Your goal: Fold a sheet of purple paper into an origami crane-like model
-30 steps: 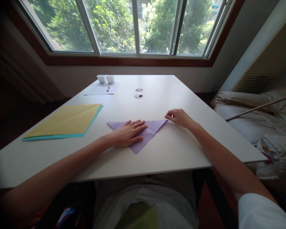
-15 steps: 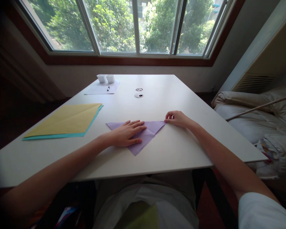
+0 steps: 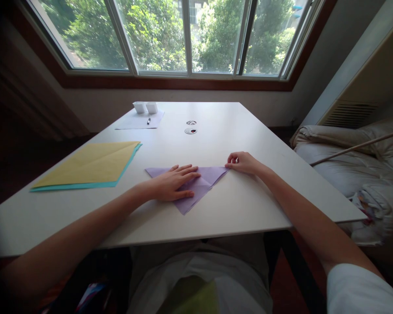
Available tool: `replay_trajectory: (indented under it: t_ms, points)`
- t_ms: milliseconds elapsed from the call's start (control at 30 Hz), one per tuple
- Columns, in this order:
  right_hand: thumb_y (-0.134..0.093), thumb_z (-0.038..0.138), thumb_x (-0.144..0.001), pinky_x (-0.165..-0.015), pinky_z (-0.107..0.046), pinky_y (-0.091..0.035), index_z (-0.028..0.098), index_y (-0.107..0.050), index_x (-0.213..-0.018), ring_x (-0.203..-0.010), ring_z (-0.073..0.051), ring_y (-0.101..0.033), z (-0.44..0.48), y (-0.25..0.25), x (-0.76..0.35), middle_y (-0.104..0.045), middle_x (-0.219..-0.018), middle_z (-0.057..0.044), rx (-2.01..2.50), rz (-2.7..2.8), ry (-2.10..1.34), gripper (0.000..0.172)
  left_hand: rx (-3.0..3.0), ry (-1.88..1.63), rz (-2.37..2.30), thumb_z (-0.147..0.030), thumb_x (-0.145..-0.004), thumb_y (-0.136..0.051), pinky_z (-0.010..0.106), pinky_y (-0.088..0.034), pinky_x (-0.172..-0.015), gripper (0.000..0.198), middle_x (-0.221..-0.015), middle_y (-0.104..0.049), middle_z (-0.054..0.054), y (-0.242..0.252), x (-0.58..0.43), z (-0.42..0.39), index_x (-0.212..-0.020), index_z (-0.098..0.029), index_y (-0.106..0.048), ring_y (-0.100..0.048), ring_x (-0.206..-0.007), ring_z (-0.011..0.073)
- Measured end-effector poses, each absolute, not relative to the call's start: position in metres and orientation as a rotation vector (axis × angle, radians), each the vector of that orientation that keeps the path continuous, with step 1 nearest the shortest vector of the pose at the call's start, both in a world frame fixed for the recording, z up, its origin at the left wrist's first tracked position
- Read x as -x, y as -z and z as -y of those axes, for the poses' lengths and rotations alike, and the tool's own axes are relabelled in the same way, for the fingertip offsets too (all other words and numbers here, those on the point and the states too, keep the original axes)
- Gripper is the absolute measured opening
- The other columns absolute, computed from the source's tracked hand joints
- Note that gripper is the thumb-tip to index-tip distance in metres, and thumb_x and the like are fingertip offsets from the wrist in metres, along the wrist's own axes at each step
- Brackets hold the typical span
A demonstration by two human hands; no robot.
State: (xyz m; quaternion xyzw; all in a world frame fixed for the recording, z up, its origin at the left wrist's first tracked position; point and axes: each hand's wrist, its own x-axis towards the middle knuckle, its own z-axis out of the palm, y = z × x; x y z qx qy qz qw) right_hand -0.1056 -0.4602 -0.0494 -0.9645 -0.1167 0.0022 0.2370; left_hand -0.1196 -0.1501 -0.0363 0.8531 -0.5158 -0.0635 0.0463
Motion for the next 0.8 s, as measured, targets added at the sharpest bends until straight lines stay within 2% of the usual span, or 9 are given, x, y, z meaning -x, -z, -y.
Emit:
replay_trajectory:
  t_ms: [133, 467, 800]
  points:
    - [-0.051, 0.048, -0.075, -0.063, -0.026, -0.039, 0.019, -0.064, -0.081, -0.065, -0.013, -0.050, 0.464, 0.047, 0.106, -0.060, -0.073, -0.003, 2.636, 0.365, -0.025, 0.032, -2.610, 0.204, 1.571, -0.064, -0.085, -0.029, 0.051, -0.018, -0.104, 0.063, -0.148, -0.022, 0.010, 0.036, 0.119, 0.149, -0.135, -0.026, -0.029, -0.020, -0.134, 0.0290]
    - [-0.058, 0.047, -0.070, -0.062, -0.026, -0.040, 0.019, -0.064, -0.083, -0.065, -0.013, -0.050, 0.469, 0.042, 0.109, -0.058, -0.071, -0.002, 2.555, 0.414, -0.156, 0.032, -2.603, 0.195, 1.581, -0.062, -0.085, -0.029, 0.051, -0.020, -0.103, 0.063, -0.148, -0.022, 0.010, 0.035, 0.120, 0.149, -0.137, -0.026, -0.029, -0.020, -0.134, 0.0295]
    - [-0.053, 0.039, -0.074, -0.062, -0.026, -0.040, 0.019, -0.062, -0.082, -0.064, -0.012, -0.049, 0.465, 0.043, 0.111, -0.059, -0.076, -0.002, 2.633, 0.479, -0.118, 0.023, -2.575, 0.356, 1.598, -0.063, -0.082, -0.038, 0.055, -0.018, -0.103, 0.061, -0.148, -0.024, 0.006, 0.023, 0.119, 0.139, -0.135, -0.034, -0.030, -0.021, -0.134, 0.0291]
